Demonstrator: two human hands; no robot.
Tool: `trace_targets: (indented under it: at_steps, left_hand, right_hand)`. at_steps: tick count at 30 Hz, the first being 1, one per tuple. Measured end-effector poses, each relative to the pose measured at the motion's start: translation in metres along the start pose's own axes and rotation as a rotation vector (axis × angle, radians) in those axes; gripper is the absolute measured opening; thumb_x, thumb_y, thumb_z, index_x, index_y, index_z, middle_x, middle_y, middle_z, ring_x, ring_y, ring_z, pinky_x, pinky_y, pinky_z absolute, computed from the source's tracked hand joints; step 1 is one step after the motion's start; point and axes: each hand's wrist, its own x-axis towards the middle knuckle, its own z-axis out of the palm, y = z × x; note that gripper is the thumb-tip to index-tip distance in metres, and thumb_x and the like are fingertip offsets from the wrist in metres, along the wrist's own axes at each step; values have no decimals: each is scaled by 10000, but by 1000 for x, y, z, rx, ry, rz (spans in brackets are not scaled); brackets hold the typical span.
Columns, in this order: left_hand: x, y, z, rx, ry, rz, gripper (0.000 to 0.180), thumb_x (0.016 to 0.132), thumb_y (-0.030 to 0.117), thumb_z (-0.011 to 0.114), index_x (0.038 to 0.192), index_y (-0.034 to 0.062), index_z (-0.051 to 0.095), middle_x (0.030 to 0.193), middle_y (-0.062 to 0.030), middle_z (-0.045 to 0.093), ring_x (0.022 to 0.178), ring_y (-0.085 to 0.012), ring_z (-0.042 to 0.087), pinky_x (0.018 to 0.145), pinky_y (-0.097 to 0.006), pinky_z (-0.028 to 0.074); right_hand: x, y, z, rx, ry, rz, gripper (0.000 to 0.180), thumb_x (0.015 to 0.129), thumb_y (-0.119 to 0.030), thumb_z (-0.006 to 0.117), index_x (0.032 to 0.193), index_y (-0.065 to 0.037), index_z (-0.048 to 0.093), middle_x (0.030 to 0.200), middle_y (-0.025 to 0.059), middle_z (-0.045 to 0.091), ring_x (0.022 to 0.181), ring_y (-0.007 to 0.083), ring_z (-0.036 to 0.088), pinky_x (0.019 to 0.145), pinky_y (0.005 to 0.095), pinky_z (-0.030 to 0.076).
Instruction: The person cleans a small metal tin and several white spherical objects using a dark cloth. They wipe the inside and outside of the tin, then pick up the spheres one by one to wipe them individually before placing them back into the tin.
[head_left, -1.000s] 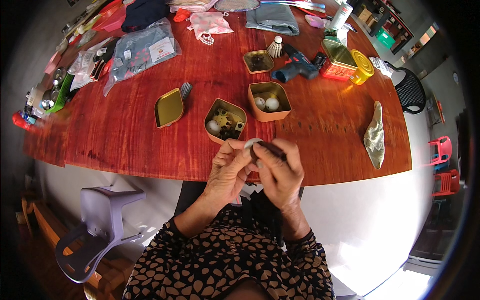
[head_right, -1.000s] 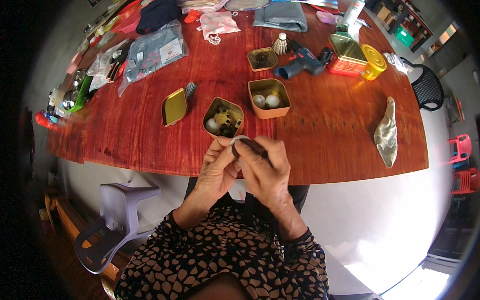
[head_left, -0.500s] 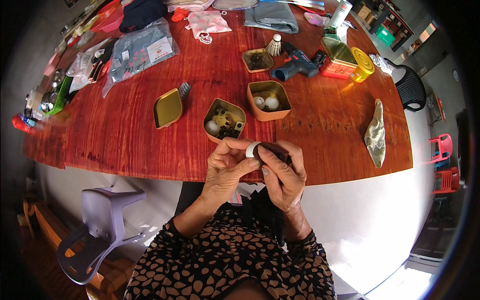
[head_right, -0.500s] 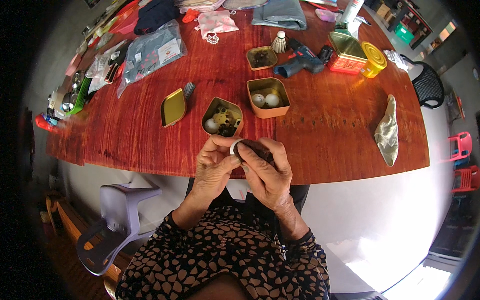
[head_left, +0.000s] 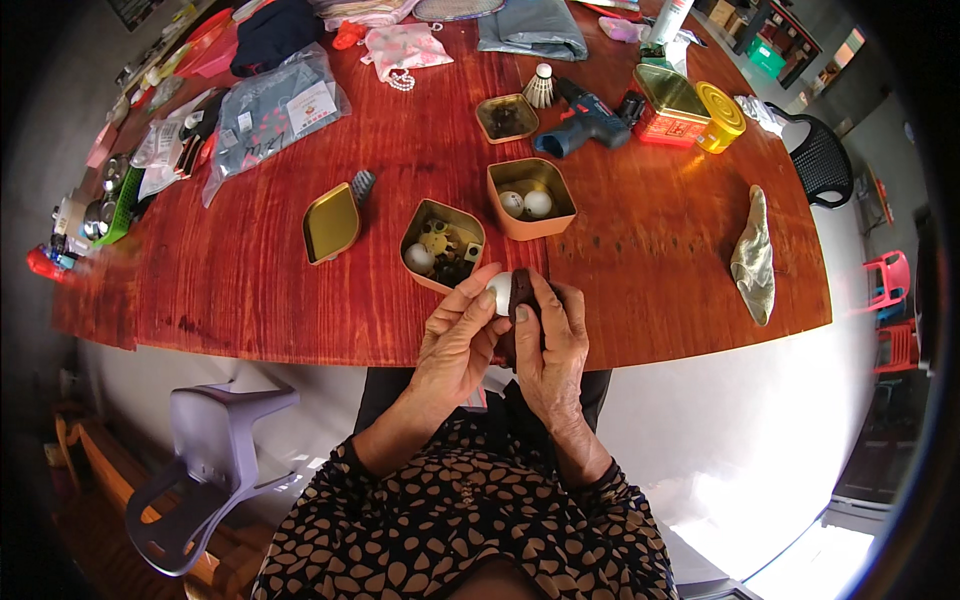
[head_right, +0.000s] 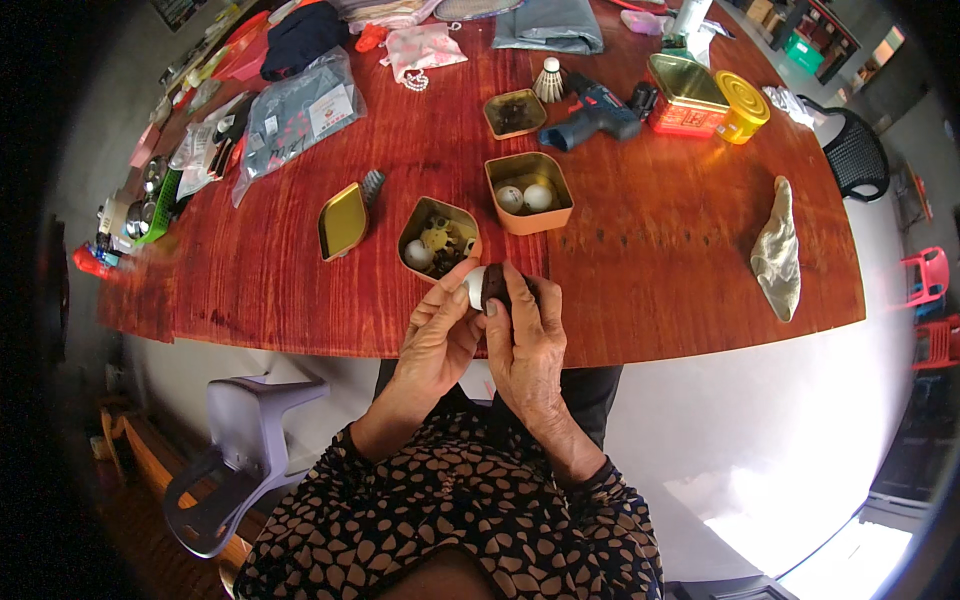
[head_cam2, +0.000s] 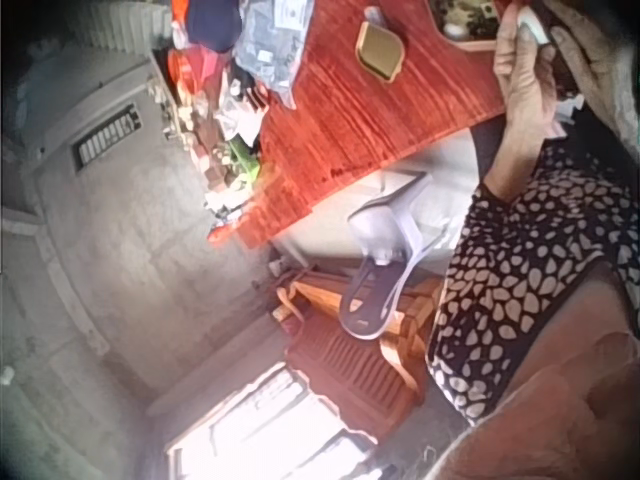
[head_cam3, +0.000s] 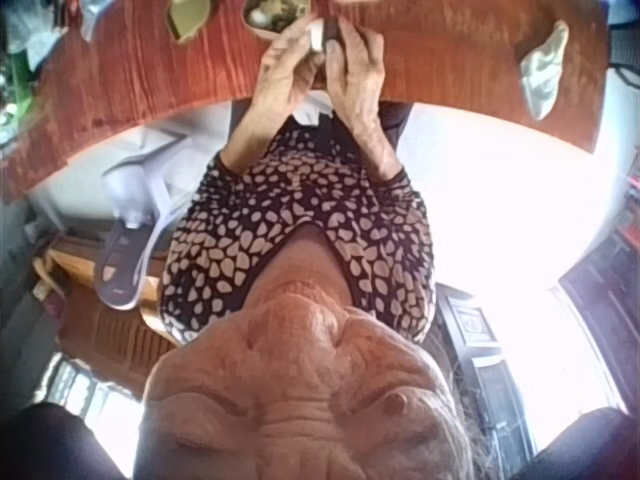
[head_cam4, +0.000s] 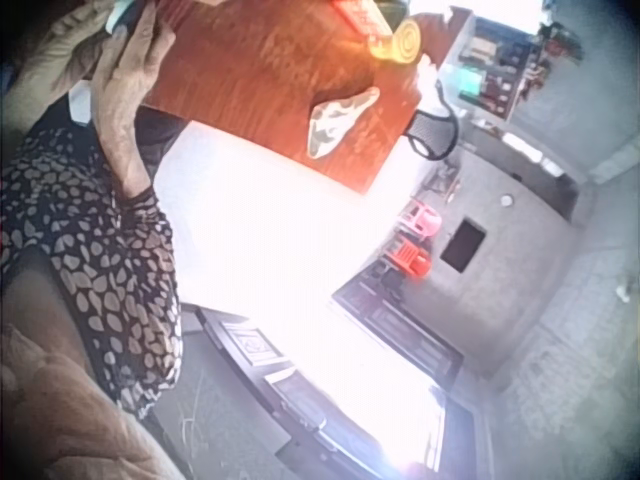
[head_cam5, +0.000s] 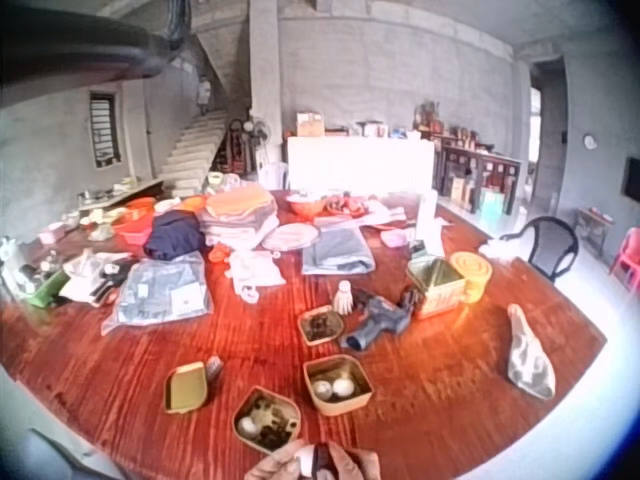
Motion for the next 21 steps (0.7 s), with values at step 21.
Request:
trace_targets:
  at_steps: [21]
  left_hand:
    - [0,0,14,-63,29,-48,289,938,77,552,1225,66,514,1097,-49,609,935,-106,621,761,-211,570]
  right_hand:
    - [7,9,-6,-112,99,-249,398,786,-14,665,1181,-33,616,1052,145,533,900,285,594,736,346,528]
